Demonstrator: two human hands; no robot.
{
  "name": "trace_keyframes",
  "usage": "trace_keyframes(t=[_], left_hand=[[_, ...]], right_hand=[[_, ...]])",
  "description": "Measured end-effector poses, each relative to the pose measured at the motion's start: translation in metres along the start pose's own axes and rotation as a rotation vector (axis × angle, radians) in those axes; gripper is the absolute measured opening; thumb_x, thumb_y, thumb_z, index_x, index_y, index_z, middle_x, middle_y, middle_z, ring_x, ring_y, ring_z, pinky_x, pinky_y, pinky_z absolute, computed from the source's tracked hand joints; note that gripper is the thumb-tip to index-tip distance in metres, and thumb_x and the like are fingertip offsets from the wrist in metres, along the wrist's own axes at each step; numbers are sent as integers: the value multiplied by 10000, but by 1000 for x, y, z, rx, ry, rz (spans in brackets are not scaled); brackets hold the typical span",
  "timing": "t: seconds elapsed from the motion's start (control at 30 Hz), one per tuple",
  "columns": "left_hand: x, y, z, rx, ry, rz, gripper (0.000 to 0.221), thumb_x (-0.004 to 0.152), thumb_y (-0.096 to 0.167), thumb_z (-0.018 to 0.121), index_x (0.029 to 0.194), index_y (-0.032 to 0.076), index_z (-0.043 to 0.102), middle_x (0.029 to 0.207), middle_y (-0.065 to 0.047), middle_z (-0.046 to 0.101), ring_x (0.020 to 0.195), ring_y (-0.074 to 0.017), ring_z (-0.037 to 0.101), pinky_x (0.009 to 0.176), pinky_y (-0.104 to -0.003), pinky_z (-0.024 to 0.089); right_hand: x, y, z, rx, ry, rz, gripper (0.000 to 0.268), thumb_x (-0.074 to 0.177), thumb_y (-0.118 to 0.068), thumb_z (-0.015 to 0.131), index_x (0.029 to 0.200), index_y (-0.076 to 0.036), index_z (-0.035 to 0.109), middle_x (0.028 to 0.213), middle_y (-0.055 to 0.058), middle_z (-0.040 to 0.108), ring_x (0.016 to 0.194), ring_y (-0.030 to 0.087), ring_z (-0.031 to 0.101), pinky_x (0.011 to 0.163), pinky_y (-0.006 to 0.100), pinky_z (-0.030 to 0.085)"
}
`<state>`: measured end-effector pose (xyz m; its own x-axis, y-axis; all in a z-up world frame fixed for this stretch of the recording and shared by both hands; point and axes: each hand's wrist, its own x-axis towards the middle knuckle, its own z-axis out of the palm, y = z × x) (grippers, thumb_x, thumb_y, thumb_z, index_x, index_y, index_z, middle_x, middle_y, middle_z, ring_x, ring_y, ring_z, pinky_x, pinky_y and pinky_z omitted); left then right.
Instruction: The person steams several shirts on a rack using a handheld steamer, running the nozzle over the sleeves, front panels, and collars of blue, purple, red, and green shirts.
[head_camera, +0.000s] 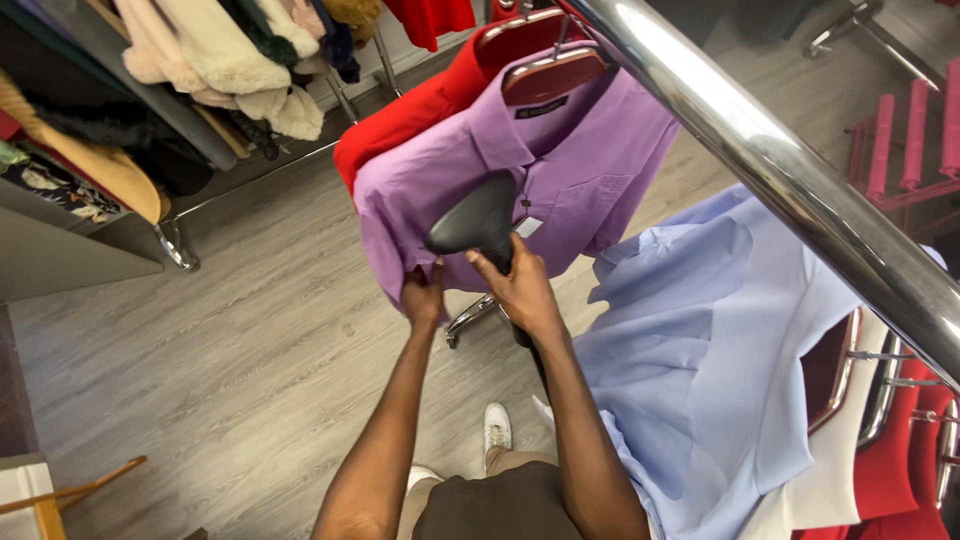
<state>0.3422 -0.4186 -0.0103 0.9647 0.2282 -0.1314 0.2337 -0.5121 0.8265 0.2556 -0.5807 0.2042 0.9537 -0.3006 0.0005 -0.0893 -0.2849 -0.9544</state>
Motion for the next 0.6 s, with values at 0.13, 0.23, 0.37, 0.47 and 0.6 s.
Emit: trace_keyframes(t=[0.13, 0.23, 0.37, 0.47, 0.6], left_hand=[[-10, -6, -31, -124, -22, 138, 271, 941, 287, 693, 918, 22, 743, 844, -208, 715, 879, -302, 704, 794, -430, 528], [-41, 10, -64, -273, -184, 77, 260, 1006, 248, 560, 1080, 40, 696, 960, -155, 701, 974, -228, 633, 929, -438, 492], [-76, 1, -72, -448, -269, -49, 162, 1050, 196, 494, 1002, 85, 602, 714, -11, 567, 589, -134, 565, 532, -267, 499], [-89, -19, -63, -505, -374, 5, 119, 989, 128, 639, 1076, 62, 593, 703, -38, 615, 559, -125, 595, 519, -245, 524], [-106, -61, -63, -273, -575, 53, 317, 768, 239, 917, 902, 63, 690, 752, -92, 708, 700, -184, 578, 665, -358, 518]], right_hand=[[-3, -21, 6, -88, -29, 9, 429, 901, -411, 771, 1027, -27, 628, 730, 283, 676, 726, 484, 711, 617, 483, 510], [-2, -18, 15, -71, -23, 25, 453, 911, -454, 764, 1039, -38, 634, 731, 242, 690, 719, 403, 726, 631, 433, 525], [2, 5, 30, -123, -31, 97, 537, 909, -539, 739, 1069, -43, 613, 813, 279, 703, 836, 485, 721, 676, 493, 525], [3, 14, 33, -138, -42, 130, 556, 914, -551, 729, 1082, -37, 602, 846, 295, 712, 878, 494, 723, 703, 512, 533], [0, 18, 34, -151, -85, 184, 562, 928, -557, 708, 1098, -35, 584, 843, 293, 711, 866, 478, 732, 696, 501, 540]])
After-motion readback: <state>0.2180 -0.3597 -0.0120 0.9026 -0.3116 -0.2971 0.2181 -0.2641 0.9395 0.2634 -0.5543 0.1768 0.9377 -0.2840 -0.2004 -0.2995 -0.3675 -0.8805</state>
